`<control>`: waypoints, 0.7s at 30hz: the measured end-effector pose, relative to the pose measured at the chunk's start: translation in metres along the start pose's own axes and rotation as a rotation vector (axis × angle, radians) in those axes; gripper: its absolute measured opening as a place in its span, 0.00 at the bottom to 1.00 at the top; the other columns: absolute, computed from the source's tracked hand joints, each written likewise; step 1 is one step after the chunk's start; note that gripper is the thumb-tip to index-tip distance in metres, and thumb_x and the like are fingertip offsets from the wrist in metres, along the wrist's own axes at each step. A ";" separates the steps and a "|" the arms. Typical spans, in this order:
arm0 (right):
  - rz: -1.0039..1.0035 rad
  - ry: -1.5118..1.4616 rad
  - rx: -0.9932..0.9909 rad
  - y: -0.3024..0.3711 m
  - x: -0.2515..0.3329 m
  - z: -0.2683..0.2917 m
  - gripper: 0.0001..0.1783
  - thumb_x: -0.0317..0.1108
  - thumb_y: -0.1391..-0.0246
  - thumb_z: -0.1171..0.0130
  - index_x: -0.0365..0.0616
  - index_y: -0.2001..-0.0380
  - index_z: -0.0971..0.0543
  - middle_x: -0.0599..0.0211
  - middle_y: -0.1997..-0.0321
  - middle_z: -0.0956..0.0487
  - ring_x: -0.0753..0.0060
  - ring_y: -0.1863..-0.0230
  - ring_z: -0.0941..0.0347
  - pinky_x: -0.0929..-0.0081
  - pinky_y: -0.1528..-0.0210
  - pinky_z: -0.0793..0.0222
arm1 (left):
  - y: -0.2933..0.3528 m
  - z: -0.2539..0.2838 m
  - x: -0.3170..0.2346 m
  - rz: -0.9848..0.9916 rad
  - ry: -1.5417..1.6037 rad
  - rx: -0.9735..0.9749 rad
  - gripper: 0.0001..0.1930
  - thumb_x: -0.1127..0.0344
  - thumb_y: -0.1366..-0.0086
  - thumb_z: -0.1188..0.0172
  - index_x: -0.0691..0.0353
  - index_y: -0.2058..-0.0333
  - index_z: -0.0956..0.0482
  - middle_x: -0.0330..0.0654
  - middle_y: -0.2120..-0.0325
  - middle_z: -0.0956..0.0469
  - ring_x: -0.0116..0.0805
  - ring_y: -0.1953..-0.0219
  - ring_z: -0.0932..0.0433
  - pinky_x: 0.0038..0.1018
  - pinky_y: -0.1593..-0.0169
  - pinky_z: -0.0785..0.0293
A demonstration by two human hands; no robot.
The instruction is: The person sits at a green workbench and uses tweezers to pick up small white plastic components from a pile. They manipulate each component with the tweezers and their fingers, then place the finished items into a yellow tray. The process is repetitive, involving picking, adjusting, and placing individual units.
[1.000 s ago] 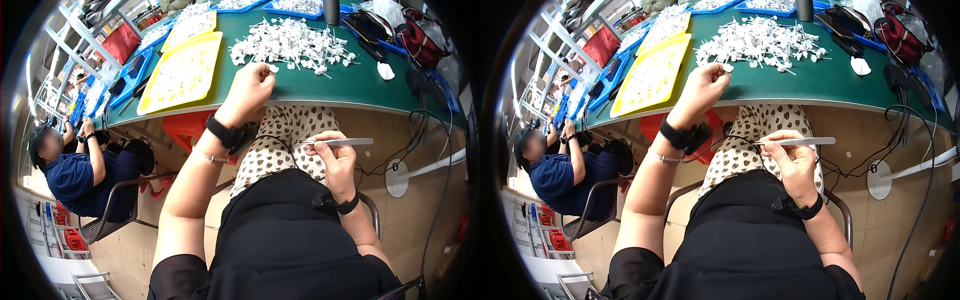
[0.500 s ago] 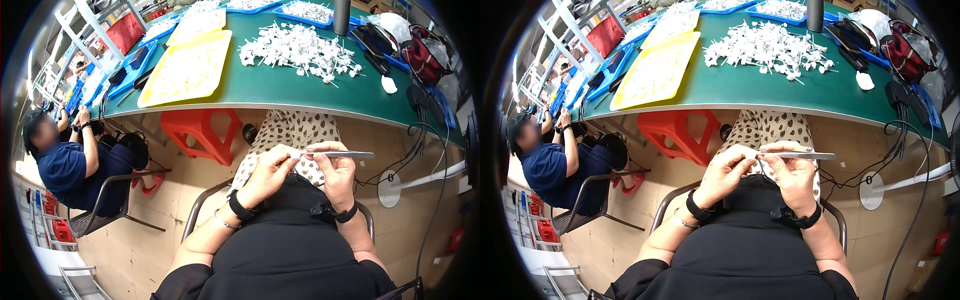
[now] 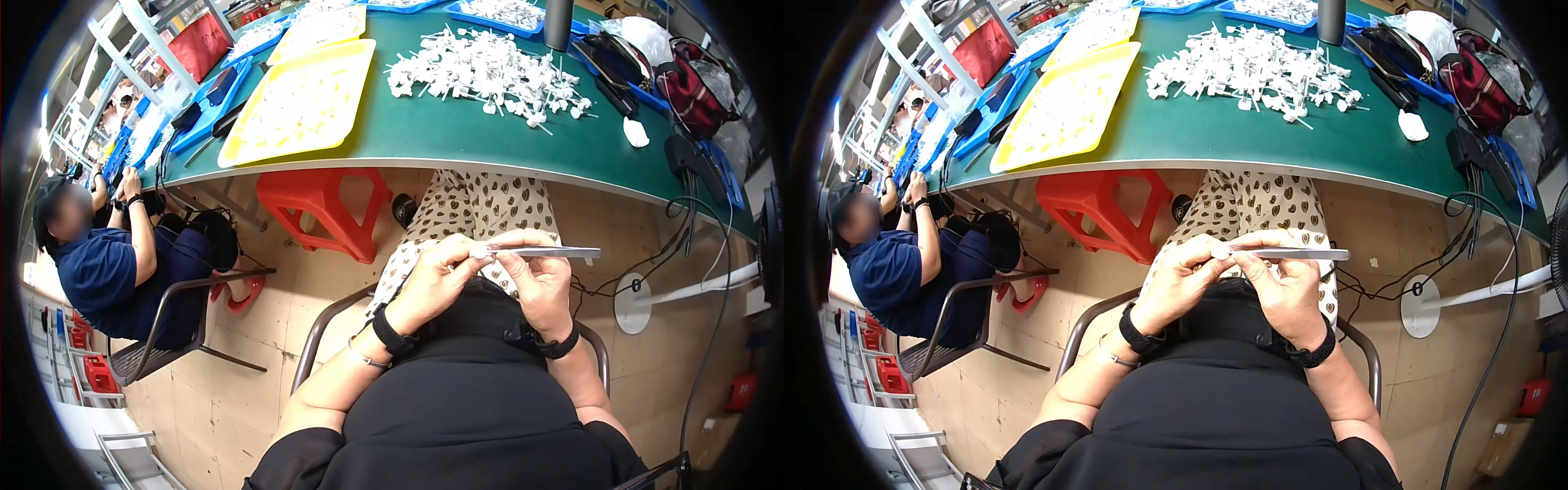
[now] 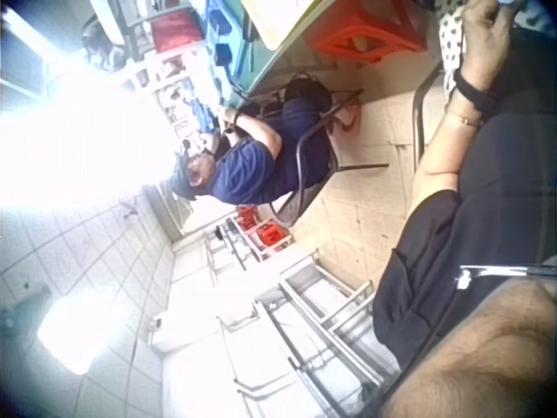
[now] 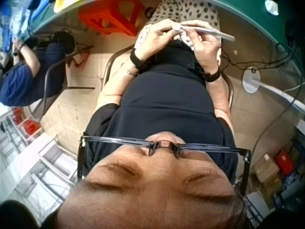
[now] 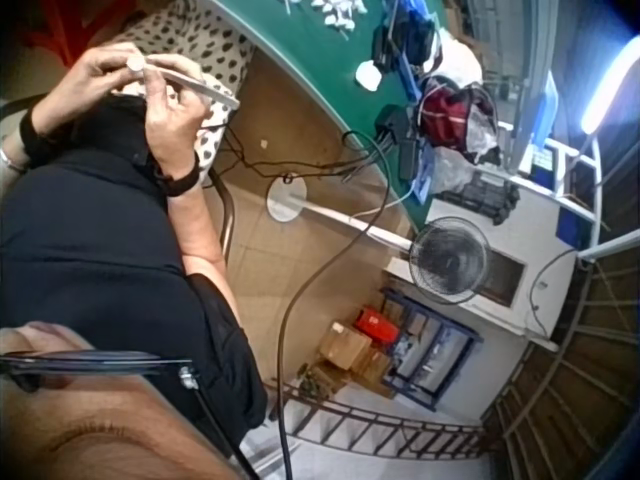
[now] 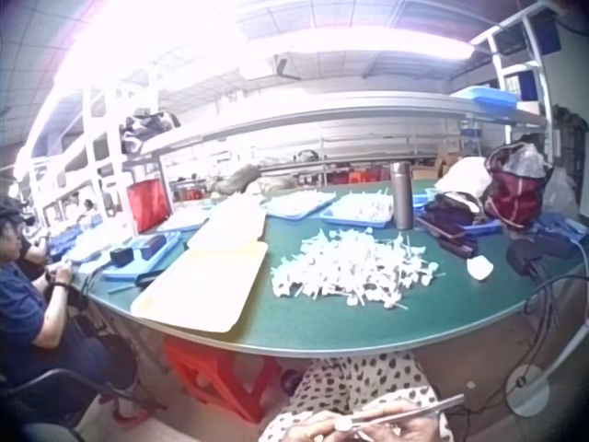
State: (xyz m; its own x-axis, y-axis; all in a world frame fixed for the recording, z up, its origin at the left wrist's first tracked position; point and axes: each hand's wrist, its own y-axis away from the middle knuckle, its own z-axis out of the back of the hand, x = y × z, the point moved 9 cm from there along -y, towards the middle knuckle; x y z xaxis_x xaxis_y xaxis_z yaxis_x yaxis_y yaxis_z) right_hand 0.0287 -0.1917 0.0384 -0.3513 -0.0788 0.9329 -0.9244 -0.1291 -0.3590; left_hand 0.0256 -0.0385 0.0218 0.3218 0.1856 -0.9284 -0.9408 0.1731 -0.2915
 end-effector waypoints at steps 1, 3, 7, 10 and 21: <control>0.033 0.040 0.001 0.000 0.001 0.000 0.06 0.25 0.39 0.33 0.37 0.59 0.15 0.66 0.62 0.16 0.76 0.62 0.20 0.77 0.58 0.25 | 0.000 0.000 -0.001 -0.008 -0.008 -0.004 0.07 0.64 0.29 0.35 0.62 0.62 0.15 0.36 0.74 0.19 0.25 0.75 0.23 0.23 0.69 0.28; 0.097 0.122 0.011 -0.001 0.006 -0.001 0.05 0.25 0.39 0.33 0.38 0.59 0.15 0.65 0.63 0.16 0.75 0.63 0.21 0.77 0.59 0.25 | 0.000 -0.002 -0.004 -0.047 -0.040 0.006 0.07 0.65 0.28 0.36 0.62 0.61 0.15 0.36 0.74 0.19 0.25 0.75 0.23 0.24 0.69 0.28; 0.192 0.227 0.027 0.000 0.012 -0.004 0.05 0.25 0.39 0.33 0.38 0.60 0.15 0.64 0.64 0.16 0.73 0.65 0.21 0.75 0.61 0.26 | 0.001 -0.008 0.008 -0.133 -0.030 0.024 0.05 0.69 0.28 0.38 0.63 0.59 0.16 0.38 0.72 0.20 0.27 0.73 0.23 0.25 0.68 0.28; 0.209 0.225 0.022 0.000 0.011 -0.005 0.05 0.26 0.39 0.32 0.38 0.60 0.15 0.64 0.65 0.17 0.73 0.66 0.21 0.76 0.62 0.26 | 0.002 -0.009 0.007 -0.165 0.000 0.014 0.05 0.71 0.28 0.38 0.64 0.58 0.16 0.40 0.70 0.21 0.29 0.71 0.23 0.26 0.67 0.28; 0.182 0.269 -0.015 0.002 0.008 -0.002 0.04 0.24 0.40 0.32 0.37 0.61 0.16 0.65 0.67 0.17 0.73 0.68 0.22 0.76 0.64 0.26 | 0.001 -0.003 -0.014 -0.207 -0.175 -0.031 0.03 0.70 0.31 0.35 0.61 0.62 0.15 0.40 0.73 0.20 0.36 0.74 0.21 0.27 0.69 0.27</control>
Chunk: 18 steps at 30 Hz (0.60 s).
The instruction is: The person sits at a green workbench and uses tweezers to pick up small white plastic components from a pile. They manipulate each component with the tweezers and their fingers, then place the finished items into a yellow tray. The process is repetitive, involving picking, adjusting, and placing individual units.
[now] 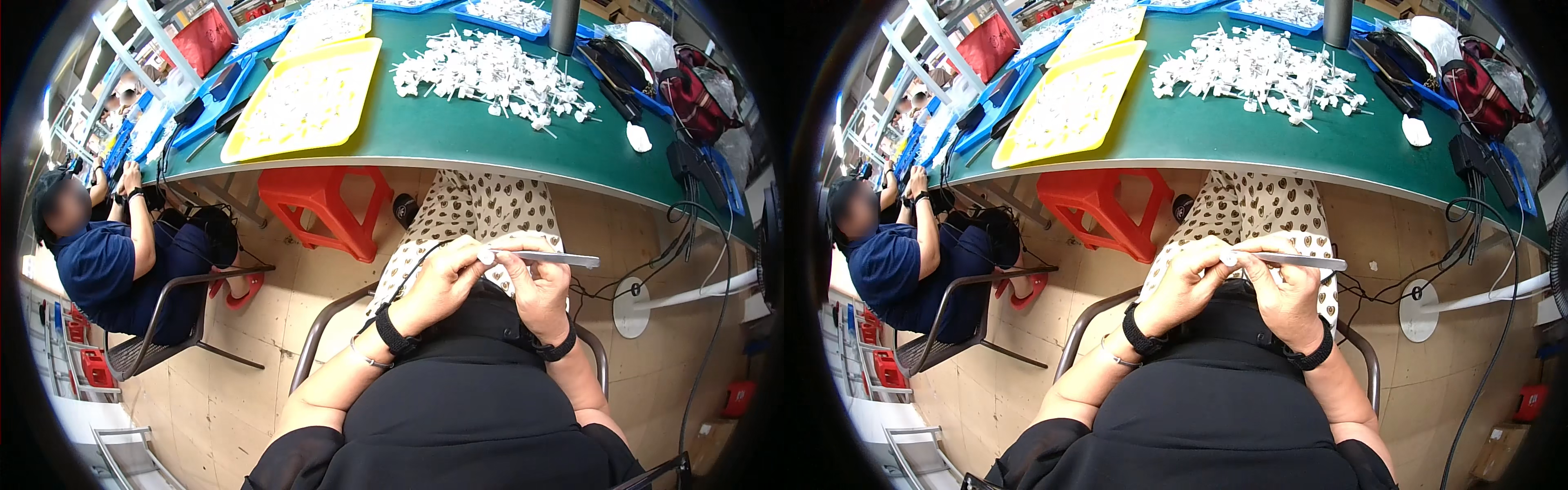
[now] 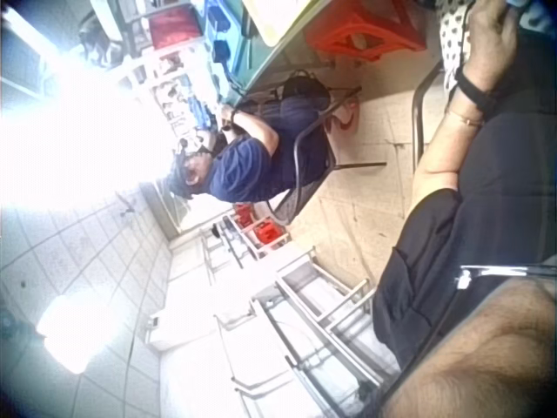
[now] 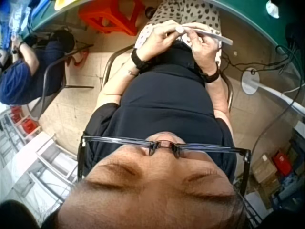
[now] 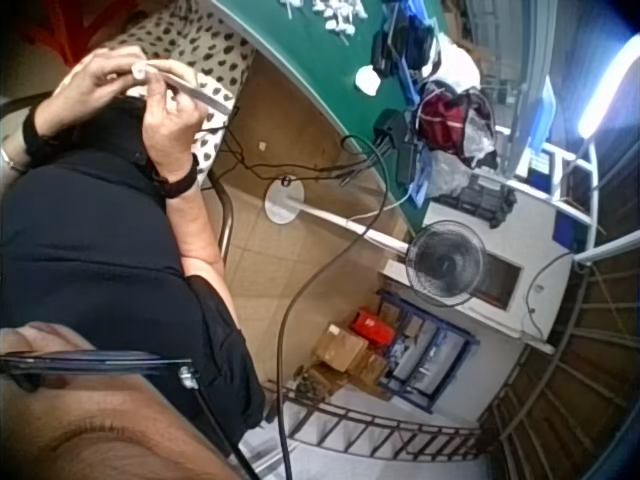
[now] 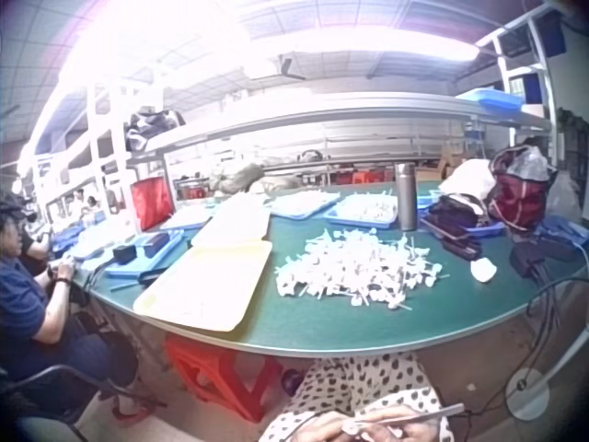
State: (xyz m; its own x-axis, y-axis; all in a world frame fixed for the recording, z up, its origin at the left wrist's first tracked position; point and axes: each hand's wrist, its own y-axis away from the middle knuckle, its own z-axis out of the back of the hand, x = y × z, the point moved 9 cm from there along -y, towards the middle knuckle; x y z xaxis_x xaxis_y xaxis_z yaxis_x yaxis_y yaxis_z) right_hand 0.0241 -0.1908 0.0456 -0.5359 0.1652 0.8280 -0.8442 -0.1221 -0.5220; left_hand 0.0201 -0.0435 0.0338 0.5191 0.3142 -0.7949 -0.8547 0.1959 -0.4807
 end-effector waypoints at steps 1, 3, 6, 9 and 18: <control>0.004 0.007 -0.002 0.000 0.000 0.000 0.04 0.23 0.40 0.32 0.37 0.62 0.16 0.65 0.68 0.17 0.73 0.68 0.22 0.76 0.64 0.27 | 0.000 0.000 0.000 0.002 0.005 0.005 0.03 0.70 0.31 0.35 0.62 0.61 0.16 0.40 0.72 0.20 0.36 0.73 0.21 0.27 0.68 0.27; 0.006 0.017 -0.007 0.000 0.000 0.000 0.04 0.23 0.40 0.32 0.37 0.62 0.16 0.65 0.68 0.17 0.73 0.69 0.22 0.77 0.65 0.27 | 0.001 -0.001 0.002 -0.001 0.028 0.008 0.03 0.71 0.31 0.35 0.63 0.61 0.16 0.41 0.71 0.20 0.36 0.72 0.21 0.28 0.67 0.27; -0.002 0.014 -0.016 0.000 0.000 0.001 0.04 0.23 0.40 0.32 0.37 0.63 0.16 0.64 0.68 0.17 0.73 0.69 0.22 0.77 0.65 0.27 | 0.004 -0.005 0.008 -0.009 0.063 0.013 0.04 0.73 0.31 0.36 0.64 0.59 0.16 0.42 0.70 0.19 0.36 0.70 0.21 0.28 0.66 0.27; -0.013 -0.007 -0.028 0.000 0.000 0.001 0.03 0.23 0.40 0.32 0.37 0.63 0.16 0.64 0.68 0.17 0.72 0.69 0.22 0.76 0.65 0.27 | 0.004 -0.006 0.008 -0.013 0.064 0.026 0.04 0.73 0.31 0.36 0.65 0.59 0.17 0.42 0.70 0.20 0.36 0.70 0.22 0.28 0.65 0.27; -0.013 0.003 -0.020 0.000 0.001 0.001 0.02 0.22 0.40 0.34 0.37 0.63 0.16 0.65 0.69 0.17 0.73 0.70 0.22 0.76 0.66 0.27 | 0.004 -0.007 0.008 -0.003 0.093 0.023 0.02 0.73 0.30 0.37 0.64 0.61 0.18 0.41 0.71 0.21 0.35 0.71 0.24 0.28 0.67 0.29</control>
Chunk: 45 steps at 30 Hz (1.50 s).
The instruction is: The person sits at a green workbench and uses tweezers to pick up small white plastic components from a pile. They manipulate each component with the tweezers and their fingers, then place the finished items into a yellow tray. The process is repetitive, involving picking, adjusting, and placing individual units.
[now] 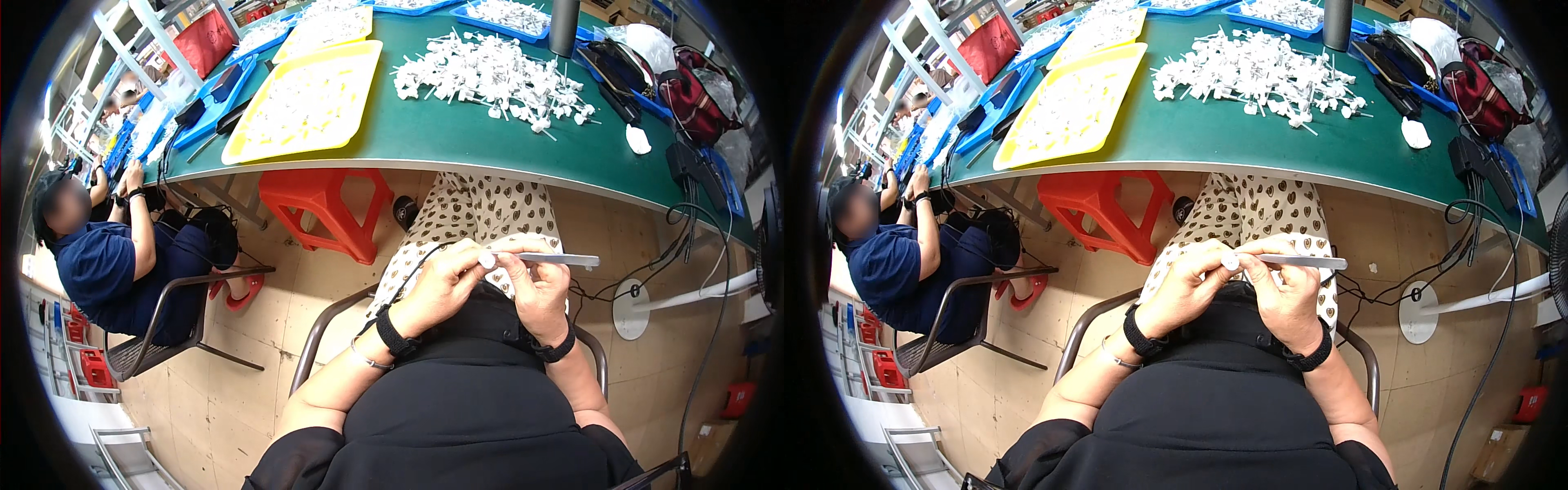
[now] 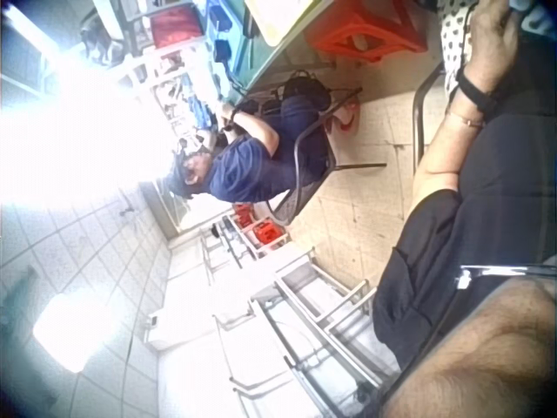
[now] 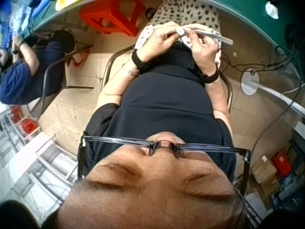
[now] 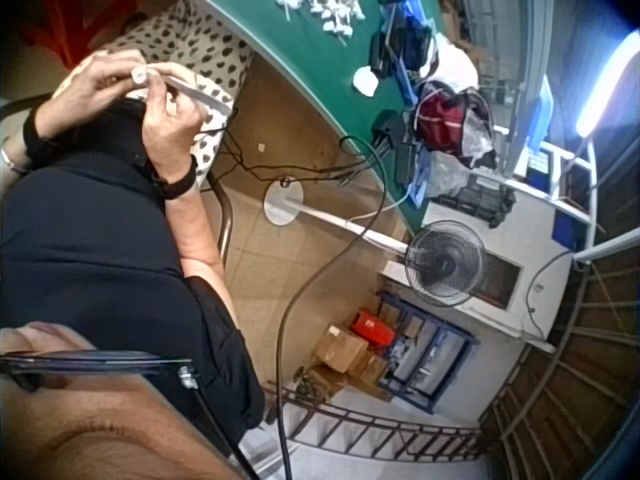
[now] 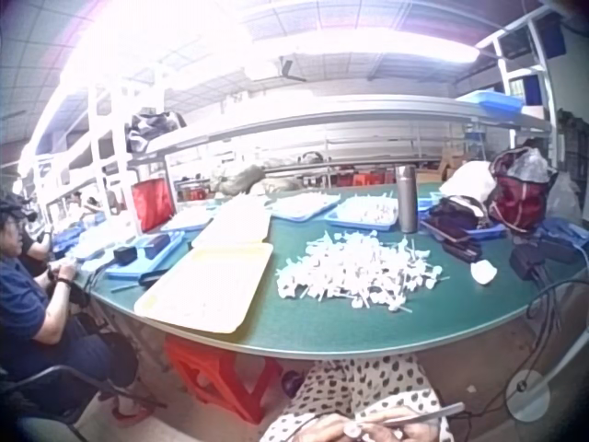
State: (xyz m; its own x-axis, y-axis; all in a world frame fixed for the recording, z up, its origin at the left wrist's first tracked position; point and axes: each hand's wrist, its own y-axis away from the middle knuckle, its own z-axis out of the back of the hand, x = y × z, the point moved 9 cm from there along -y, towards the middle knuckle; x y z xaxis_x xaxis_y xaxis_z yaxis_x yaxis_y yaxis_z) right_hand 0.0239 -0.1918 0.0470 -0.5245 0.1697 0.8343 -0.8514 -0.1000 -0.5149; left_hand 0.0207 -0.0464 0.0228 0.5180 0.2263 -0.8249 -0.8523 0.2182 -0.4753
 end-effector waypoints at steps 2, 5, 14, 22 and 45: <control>-0.008 -0.031 -0.014 0.000 -0.001 0.001 0.02 0.22 0.39 0.34 0.37 0.64 0.16 0.65 0.69 0.18 0.73 0.70 0.22 0.76 0.66 0.27 | 0.000 0.000 0.001 -0.007 0.010 -0.003 0.02 0.73 0.30 0.37 0.64 0.61 0.17 0.41 0.71 0.21 0.35 0.71 0.24 0.27 0.67 0.29; -0.062 -0.114 -0.023 0.001 -0.007 -0.001 0.02 0.22 0.39 0.34 0.37 0.64 0.16 0.66 0.70 0.18 0.74 0.70 0.23 0.76 0.67 0.28 | -0.002 0.001 -0.004 -0.013 -0.024 0.017 0.02 0.73 0.30 0.37 0.64 0.61 0.17 0.41 0.72 0.21 0.35 0.71 0.24 0.27 0.67 0.29; -0.034 -0.082 -0.028 0.001 -0.005 0.000 0.02 0.24 0.38 0.35 0.37 0.64 0.16 0.67 0.70 0.19 0.76 0.71 0.25 0.77 0.68 0.31 | -0.002 0.000 -0.004 -0.012 -0.039 0.022 0.01 0.74 0.30 0.37 0.64 0.61 0.18 0.41 0.71 0.20 0.35 0.71 0.23 0.28 0.66 0.28; -0.116 -0.160 0.004 0.001 -0.006 0.000 0.02 0.23 0.37 0.36 0.35 0.64 0.17 0.66 0.69 0.18 0.77 0.68 0.22 0.78 0.65 0.27 | 0.003 -0.006 0.007 0.029 0.028 0.072 0.01 0.75 0.29 0.39 0.64 0.60 0.19 0.39 0.69 0.23 0.31 0.68 0.25 0.26 0.62 0.28; 0.175 0.118 0.137 -0.009 0.024 -0.001 0.05 0.20 0.42 0.34 0.38 0.63 0.16 0.64 0.66 0.16 0.69 0.67 0.20 0.73 0.64 0.25 | -0.002 0.002 -0.003 0.035 -0.030 0.061 0.01 0.74 0.31 0.37 0.64 0.62 0.18 0.41 0.69 0.20 0.34 0.69 0.22 0.28 0.64 0.27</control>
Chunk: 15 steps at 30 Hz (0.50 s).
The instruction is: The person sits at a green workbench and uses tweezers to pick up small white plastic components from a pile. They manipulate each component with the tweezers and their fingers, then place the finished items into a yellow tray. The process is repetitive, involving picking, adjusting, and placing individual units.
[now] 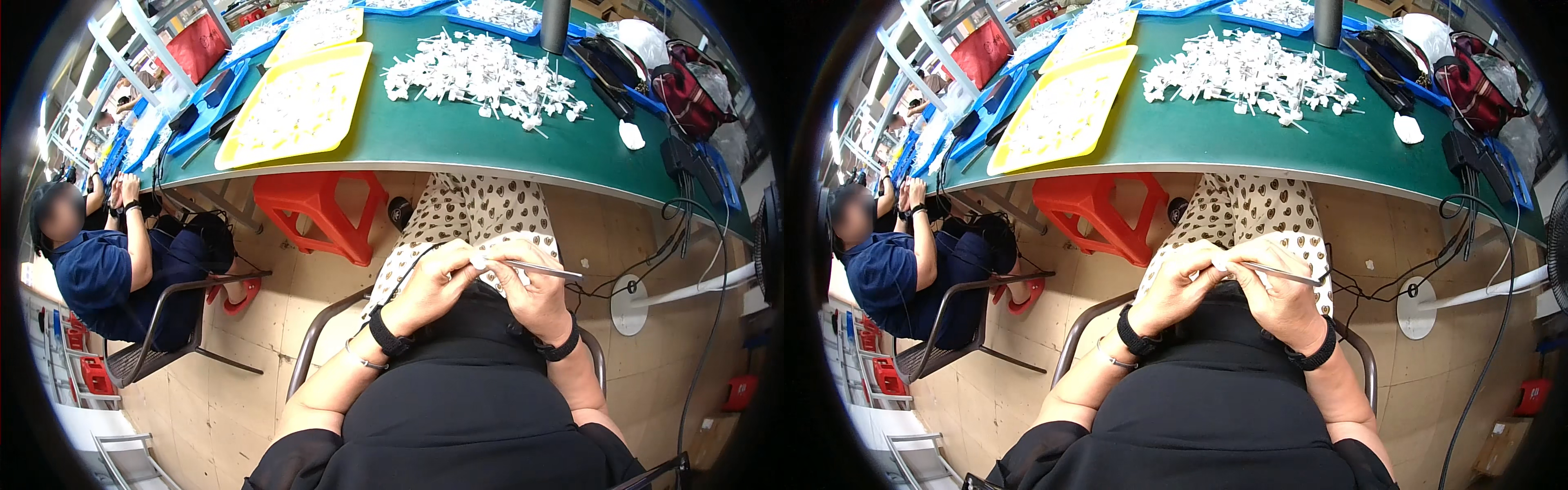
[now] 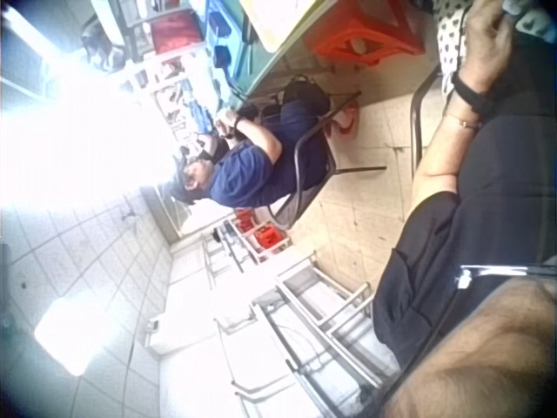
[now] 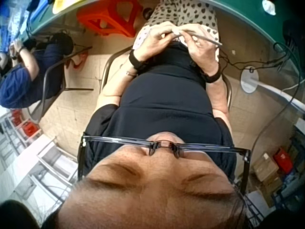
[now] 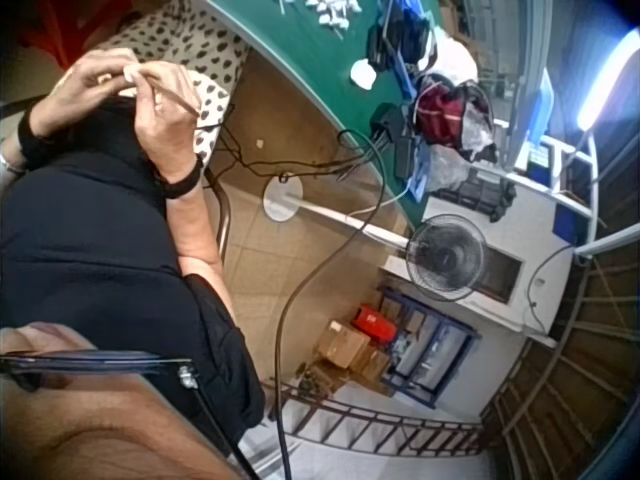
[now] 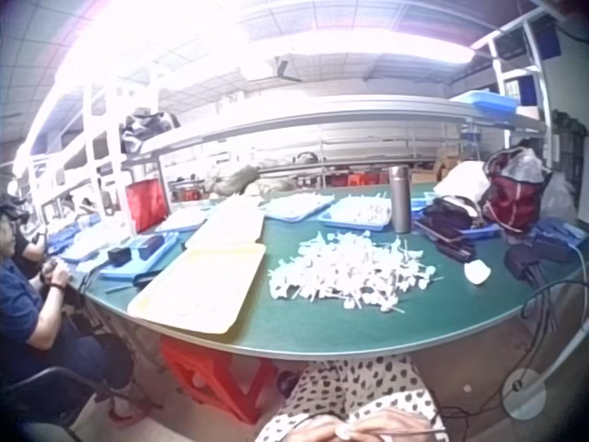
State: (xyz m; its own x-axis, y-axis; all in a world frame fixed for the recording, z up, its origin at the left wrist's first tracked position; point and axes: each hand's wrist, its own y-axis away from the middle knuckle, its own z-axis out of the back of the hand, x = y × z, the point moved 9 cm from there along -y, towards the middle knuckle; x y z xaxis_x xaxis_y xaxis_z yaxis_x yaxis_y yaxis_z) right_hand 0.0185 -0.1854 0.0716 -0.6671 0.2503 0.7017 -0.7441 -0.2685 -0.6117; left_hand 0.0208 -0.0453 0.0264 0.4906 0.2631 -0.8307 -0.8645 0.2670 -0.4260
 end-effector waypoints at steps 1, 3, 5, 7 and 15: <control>-0.109 -0.105 -0.029 0.008 -0.014 0.000 0.04 0.21 0.41 0.34 0.38 0.63 0.16 0.65 0.66 0.16 0.71 0.67 0.20 0.75 0.64 0.25 | -0.001 0.002 -0.001 0.007 0.017 -0.007 0.02 0.73 0.31 0.36 0.64 0.62 0.18 0.41 0.69 0.19 0.34 0.68 0.20 0.28 0.64 0.26; -0.244 -0.260 -0.074 0.013 -0.027 0.000 0.04 0.21 0.40 0.34 0.37 0.62 0.16 0.66 0.66 0.16 0.75 0.67 0.21 0.77 0.65 0.26 | -0.001 0.004 -0.002 0.016 0.044 -0.018 0.02 0.73 0.31 0.36 0.63 0.62 0.18 0.41 0.68 0.18 0.35 0.67 0.18 0.27 0.63 0.24; -0.298 -0.360 -0.104 0.012 -0.028 0.001 0.04 0.22 0.39 0.34 0.37 0.60 0.16 0.67 0.66 0.17 0.78 0.66 0.21 0.79 0.65 0.26 | -0.001 0.004 -0.001 0.020 0.063 -0.025 0.02 0.72 0.31 0.36 0.63 0.63 0.18 0.41 0.67 0.17 0.36 0.66 0.17 0.27 0.62 0.22; -0.297 -0.386 -0.113 0.013 -0.029 0.001 0.05 0.22 0.38 0.34 0.37 0.59 0.16 0.68 0.65 0.17 0.80 0.66 0.22 0.80 0.65 0.27 | -0.002 0.005 -0.003 -0.019 0.051 -0.047 0.03 0.73 0.32 0.35 0.63 0.61 0.17 0.41 0.66 0.17 0.37 0.65 0.16 0.28 0.61 0.22; -0.211 -0.299 -0.098 0.013 -0.028 0.000 0.05 0.23 0.39 0.34 0.37 0.59 0.16 0.66 0.64 0.17 0.78 0.66 0.23 0.79 0.64 0.27 | 0.001 0.011 -0.008 -0.083 -0.084 -0.100 0.13 0.77 0.36 0.34 0.60 0.52 0.15 0.44 0.60 0.17 0.42 0.59 0.17 0.31 0.56 0.21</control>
State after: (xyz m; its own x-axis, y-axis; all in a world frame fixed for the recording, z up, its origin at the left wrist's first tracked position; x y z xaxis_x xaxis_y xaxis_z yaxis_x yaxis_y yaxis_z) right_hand 0.0271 -0.1961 0.0442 -0.4699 0.0045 0.8827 -0.8735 -0.1460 -0.4643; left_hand 0.0177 -0.0366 0.0369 0.5647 0.3219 -0.7599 -0.8251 0.1987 -0.5289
